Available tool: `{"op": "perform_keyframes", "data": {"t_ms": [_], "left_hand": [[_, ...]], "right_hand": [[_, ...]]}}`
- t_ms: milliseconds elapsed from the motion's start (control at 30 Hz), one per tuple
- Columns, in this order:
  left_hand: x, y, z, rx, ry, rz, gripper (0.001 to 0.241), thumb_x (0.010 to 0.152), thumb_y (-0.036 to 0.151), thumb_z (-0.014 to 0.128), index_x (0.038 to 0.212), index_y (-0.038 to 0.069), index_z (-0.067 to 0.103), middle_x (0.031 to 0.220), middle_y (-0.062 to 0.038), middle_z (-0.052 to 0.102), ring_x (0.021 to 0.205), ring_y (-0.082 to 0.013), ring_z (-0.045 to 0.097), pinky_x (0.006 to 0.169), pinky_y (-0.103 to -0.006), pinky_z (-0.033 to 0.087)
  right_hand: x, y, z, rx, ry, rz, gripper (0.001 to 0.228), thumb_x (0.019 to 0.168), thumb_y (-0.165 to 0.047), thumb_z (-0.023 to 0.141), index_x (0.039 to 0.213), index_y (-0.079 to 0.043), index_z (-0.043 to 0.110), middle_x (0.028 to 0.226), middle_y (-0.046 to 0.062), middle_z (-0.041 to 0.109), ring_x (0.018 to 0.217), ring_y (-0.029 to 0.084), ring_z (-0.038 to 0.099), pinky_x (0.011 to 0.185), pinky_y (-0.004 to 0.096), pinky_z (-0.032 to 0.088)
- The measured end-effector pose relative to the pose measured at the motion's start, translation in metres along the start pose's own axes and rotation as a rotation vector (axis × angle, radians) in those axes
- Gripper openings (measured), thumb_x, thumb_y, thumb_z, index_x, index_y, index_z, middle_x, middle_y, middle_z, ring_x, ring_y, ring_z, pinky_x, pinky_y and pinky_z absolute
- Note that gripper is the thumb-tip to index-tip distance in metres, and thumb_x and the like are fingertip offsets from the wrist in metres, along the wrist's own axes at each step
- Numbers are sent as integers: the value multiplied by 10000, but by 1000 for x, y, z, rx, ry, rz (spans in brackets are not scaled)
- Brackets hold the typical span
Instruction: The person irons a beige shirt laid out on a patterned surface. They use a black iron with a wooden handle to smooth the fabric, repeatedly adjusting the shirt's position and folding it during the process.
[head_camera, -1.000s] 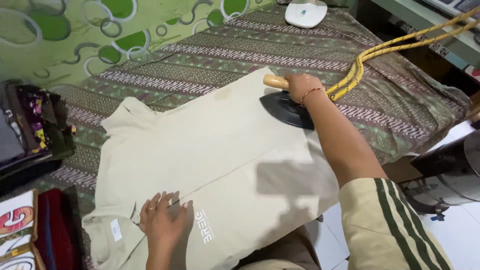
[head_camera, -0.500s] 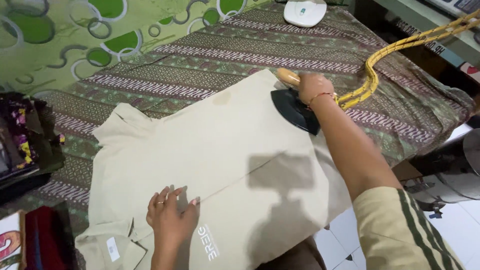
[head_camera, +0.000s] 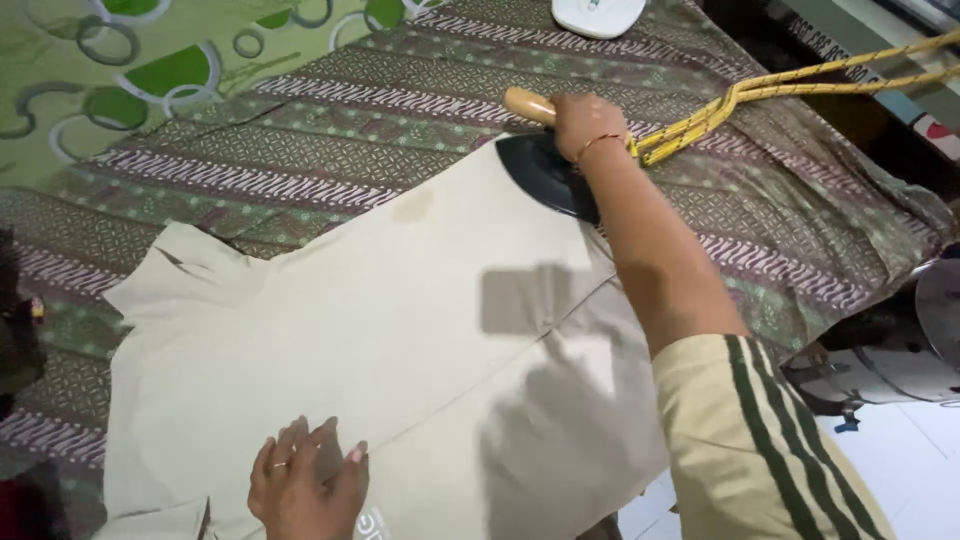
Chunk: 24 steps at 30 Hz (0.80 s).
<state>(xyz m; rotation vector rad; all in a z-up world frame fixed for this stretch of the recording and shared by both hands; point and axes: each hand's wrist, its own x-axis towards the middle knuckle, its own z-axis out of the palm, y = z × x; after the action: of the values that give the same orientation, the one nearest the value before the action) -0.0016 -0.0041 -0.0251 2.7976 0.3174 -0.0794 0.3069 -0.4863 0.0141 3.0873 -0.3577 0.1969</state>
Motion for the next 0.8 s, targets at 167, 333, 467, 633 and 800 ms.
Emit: {"op": "perform_keyframes", "data": {"t_ms": [167, 333, 467, 633, 800], "left_hand": [[-8, -12, 16, -23, 50, 0, 493, 733, 377, 812, 1195, 216, 750, 1457, -98, 613, 1513, -344, 381, 1179, -617, 281], [-21, -19, -1, -50, -52, -45, 550, 806, 480, 715, 1281, 202, 701, 1537, -116, 511, 1566, -340, 275, 1225, -585, 199], [-36, -18, -24, -95, -158, -165, 511, 829, 437, 711, 1277, 191, 699, 1562, -105, 477, 1574, -324, 245, 1251, -581, 174], [-45, -70, 2, -106, 13, 25, 532, 804, 515, 702, 1256, 234, 714, 1523, -96, 532, 1508, -355, 326, 1216, -586, 203], [-63, -68, -13, -168, -33, -36, 574, 832, 502, 690, 1316, 195, 661, 1549, -85, 499, 1532, -353, 255, 1185, -626, 184]], "right_hand": [[-6, 62, 7, -8, -6, 27, 332, 929, -200, 603, 1245, -214, 700, 1093, 142, 757, 950, 421, 724, 762, 559, 575], [-40, 91, 26, -412, 235, 123, 260, 992, -276, 617, 1208, -141, 670, 1091, 125, 766, 1026, 328, 620, 908, 460, 387], [-160, 59, 7, -83, 504, -36, 207, 886, -224, 695, 1085, -163, 694, 1003, 74, 646, 948, 298, 571, 889, 449, 379], [-234, 54, 21, 144, -14, 188, 318, 920, -387, 581, 877, -189, 826, 880, 105, 784, 793, 380, 668, 975, 459, 396], [-226, 60, 43, 194, -123, 248, 332, 958, -440, 641, 918, -163, 820, 937, 123, 783, 888, 408, 690, 1047, 557, 368]]}}
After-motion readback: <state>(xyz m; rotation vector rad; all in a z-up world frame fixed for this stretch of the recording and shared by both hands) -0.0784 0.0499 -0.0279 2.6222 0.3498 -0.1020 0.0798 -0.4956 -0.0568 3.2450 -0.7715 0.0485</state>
